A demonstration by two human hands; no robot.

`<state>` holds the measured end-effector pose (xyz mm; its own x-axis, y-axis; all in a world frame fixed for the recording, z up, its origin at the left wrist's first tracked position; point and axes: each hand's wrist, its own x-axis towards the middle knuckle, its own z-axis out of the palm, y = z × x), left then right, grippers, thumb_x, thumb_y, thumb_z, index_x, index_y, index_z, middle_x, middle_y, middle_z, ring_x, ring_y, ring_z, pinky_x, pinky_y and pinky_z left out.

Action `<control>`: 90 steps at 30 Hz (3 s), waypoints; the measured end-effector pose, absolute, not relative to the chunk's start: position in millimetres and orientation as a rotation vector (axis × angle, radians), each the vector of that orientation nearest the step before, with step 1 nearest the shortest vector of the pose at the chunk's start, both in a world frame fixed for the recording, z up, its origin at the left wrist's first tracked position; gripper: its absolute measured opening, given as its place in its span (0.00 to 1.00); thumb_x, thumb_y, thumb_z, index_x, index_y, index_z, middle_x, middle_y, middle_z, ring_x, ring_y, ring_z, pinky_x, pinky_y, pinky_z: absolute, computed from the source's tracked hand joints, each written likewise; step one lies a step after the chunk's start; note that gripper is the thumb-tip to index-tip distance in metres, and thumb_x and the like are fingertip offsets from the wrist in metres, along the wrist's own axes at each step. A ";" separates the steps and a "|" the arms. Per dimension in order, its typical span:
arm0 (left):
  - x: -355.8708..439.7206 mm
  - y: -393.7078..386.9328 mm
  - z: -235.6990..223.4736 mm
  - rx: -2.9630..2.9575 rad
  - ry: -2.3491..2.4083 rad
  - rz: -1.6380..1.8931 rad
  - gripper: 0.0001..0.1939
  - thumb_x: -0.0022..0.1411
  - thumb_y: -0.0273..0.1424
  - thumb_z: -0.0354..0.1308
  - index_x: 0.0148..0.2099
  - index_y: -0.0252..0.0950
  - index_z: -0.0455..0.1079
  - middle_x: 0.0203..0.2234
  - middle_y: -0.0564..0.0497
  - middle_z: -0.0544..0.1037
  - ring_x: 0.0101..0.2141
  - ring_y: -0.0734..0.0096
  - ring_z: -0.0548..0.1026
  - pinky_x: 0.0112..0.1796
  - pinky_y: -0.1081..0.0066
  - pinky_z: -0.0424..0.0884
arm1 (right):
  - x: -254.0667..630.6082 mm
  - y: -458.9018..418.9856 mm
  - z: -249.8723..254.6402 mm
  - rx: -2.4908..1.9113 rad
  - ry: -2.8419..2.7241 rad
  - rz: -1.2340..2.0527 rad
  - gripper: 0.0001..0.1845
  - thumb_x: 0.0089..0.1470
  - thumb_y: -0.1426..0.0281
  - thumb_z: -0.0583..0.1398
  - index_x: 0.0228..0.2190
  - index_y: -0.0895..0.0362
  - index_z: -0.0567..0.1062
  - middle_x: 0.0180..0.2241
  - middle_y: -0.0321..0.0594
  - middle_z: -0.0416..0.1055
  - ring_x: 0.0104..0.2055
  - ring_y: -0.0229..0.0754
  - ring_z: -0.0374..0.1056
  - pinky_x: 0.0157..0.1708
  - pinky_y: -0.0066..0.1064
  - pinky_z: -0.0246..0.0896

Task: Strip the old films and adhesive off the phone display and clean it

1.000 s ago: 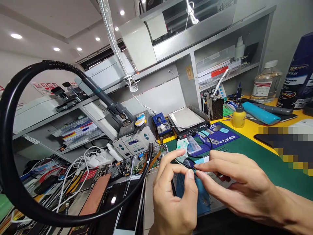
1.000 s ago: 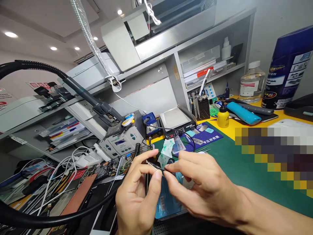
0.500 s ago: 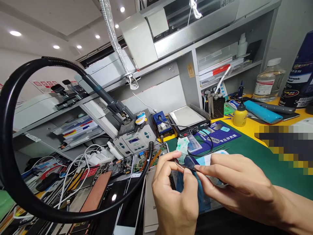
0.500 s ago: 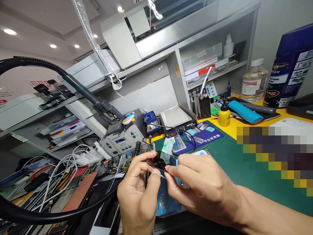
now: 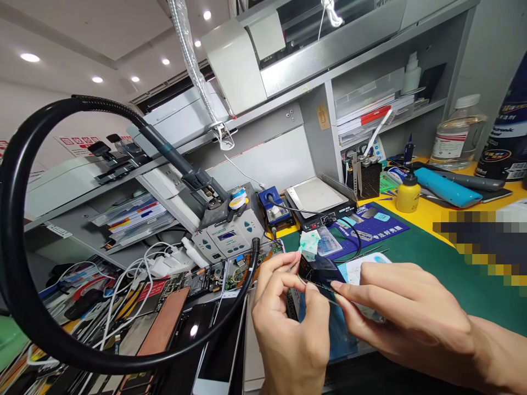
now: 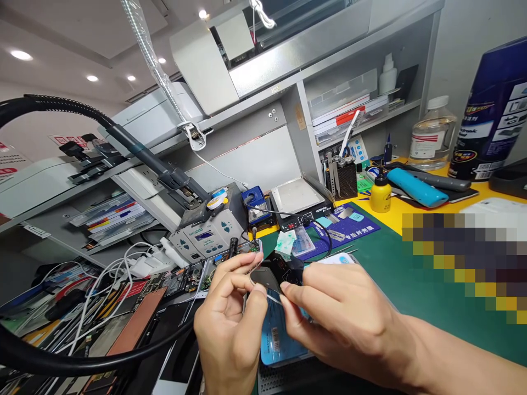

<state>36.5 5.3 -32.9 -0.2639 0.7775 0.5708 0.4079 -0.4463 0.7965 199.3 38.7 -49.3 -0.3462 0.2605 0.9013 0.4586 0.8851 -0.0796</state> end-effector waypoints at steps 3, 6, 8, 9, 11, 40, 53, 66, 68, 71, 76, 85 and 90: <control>36.0 5.5 -33.6 1.641 1.475 1.744 0.06 0.58 0.28 0.58 0.28 0.39 0.67 0.45 0.45 0.76 0.51 0.52 0.75 0.51 0.54 0.72 | 199.6 38.8 -49.4 -0.523 -1.951 -0.211 0.04 0.58 0.79 0.63 0.32 0.59 0.76 0.21 0.31 0.61 0.22 0.35 0.52 0.23 0.32 0.47; 34.3 5.4 -35.1 1.617 1.466 1.712 0.05 0.60 0.29 0.57 0.31 0.39 0.68 0.44 0.45 0.77 0.48 0.54 0.76 0.49 0.56 0.72 | 200.5 38.5 -50.5 -0.528 -1.951 -0.215 0.05 0.59 0.79 0.62 0.32 0.59 0.75 0.21 0.31 0.60 0.22 0.35 0.51 0.23 0.32 0.47; 33.6 5.0 -35.1 1.618 1.452 1.692 0.04 0.61 0.30 0.56 0.32 0.39 0.68 0.43 0.45 0.77 0.46 0.56 0.77 0.48 0.58 0.73 | 201.1 38.0 -51.6 -0.528 -1.956 -0.212 0.05 0.59 0.79 0.62 0.32 0.59 0.75 0.21 0.31 0.60 0.22 0.35 0.51 0.23 0.32 0.46; 33.6 4.7 -34.6 1.621 1.453 1.688 0.04 0.61 0.30 0.57 0.32 0.38 0.67 0.43 0.45 0.77 0.46 0.56 0.78 0.48 0.58 0.73 | 201.3 37.8 -52.1 -0.528 -1.957 -0.211 0.05 0.59 0.79 0.63 0.32 0.59 0.75 0.21 0.31 0.60 0.23 0.35 0.51 0.23 0.32 0.46; 34.1 4.1 -33.0 1.630 1.470 1.690 0.05 0.60 0.29 0.57 0.31 0.38 0.67 0.42 0.45 0.77 0.45 0.57 0.78 0.48 0.58 0.72 | 201.4 37.7 -52.9 -0.527 -1.958 -0.204 0.04 0.58 0.79 0.63 0.33 0.60 0.76 0.21 0.31 0.60 0.23 0.36 0.51 0.23 0.33 0.46; 28.8 7.0 -26.8 2.467 1.320 1.507 0.07 0.63 0.20 0.57 0.38 0.35 0.74 0.43 0.44 0.78 0.47 0.68 0.78 0.51 0.71 0.73 | 214.2 40.9 -24.6 -0.882 -2.046 0.628 0.12 0.59 0.68 0.62 0.42 0.59 0.81 0.26 0.35 0.73 0.24 0.34 0.62 0.24 0.26 0.57; 36.6 8.3 -40.2 2.518 1.231 1.483 0.11 0.63 0.15 0.54 0.42 0.30 0.73 0.47 0.36 0.76 0.49 0.65 0.77 0.51 0.71 0.75 | 207.6 39.4 -39.7 -0.748 -2.044 0.194 0.06 0.58 0.76 0.61 0.33 0.63 0.80 0.21 0.32 0.64 0.21 0.33 0.56 0.22 0.28 0.51; 25.4 12.4 -31.6 2.576 1.205 1.390 0.16 0.62 0.16 0.57 0.52 0.33 0.71 0.48 0.41 0.77 0.51 0.63 0.74 0.54 0.62 0.72 | 208.0 39.4 -30.1 -0.794 -1.949 0.363 0.10 0.56 0.79 0.59 0.29 0.59 0.80 0.19 0.31 0.65 0.20 0.32 0.57 0.19 0.25 0.52; 21.7 14.3 -29.5 2.567 1.227 1.359 0.18 0.63 0.17 0.57 0.54 0.34 0.69 0.48 0.42 0.78 0.51 0.65 0.75 0.55 0.64 0.72 | 209.8 41.1 -31.0 -0.768 -1.952 0.356 0.10 0.56 0.79 0.60 0.30 0.58 0.81 0.19 0.31 0.65 0.20 0.32 0.57 0.19 0.25 0.52; 20.7 13.1 -27.8 2.517 1.236 1.350 0.15 0.63 0.19 0.57 0.51 0.35 0.70 0.48 0.43 0.78 0.51 0.65 0.76 0.55 0.65 0.72 | 210.4 43.1 -35.0 -0.689 -1.995 0.253 0.08 0.57 0.78 0.61 0.31 0.59 0.80 0.19 0.31 0.63 0.20 0.33 0.55 0.19 0.28 0.50; 26.3 6.1 -25.4 2.425 1.263 1.404 0.06 0.61 0.21 0.59 0.37 0.36 0.73 0.41 0.42 0.80 0.45 0.64 0.79 0.49 0.67 0.76 | 208.1 42.0 -39.7 -0.591 -2.076 0.024 0.06 0.58 0.79 0.61 0.35 0.60 0.79 0.20 0.31 0.61 0.21 0.35 0.54 0.21 0.30 0.48; 33.5 4.9 -28.4 2.163 1.465 1.416 0.06 0.60 0.26 0.59 0.32 0.39 0.77 0.47 0.43 0.79 0.48 0.59 0.79 0.48 0.61 0.77 | 205.6 42.8 -46.0 -0.580 -2.087 -0.273 0.05 0.59 0.78 0.60 0.33 0.59 0.75 0.20 0.31 0.62 0.21 0.36 0.56 0.22 0.31 0.49; 36.5 3.7 -30.5 1.992 1.483 1.405 0.08 0.61 0.28 0.59 0.29 0.40 0.75 0.48 0.44 0.78 0.49 0.58 0.78 0.47 0.62 0.75 | 204.5 42.5 -47.3 -0.603 -2.094 -0.329 0.06 0.60 0.78 0.60 0.30 0.58 0.74 0.19 0.31 0.61 0.20 0.36 0.55 0.22 0.32 0.46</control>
<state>36.5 3.7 -30.5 -0.0039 0.8510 0.5252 0.5705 -0.4294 0.7001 204.5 42.5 -47.3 -0.4721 0.2936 0.8312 0.5342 0.8453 0.0048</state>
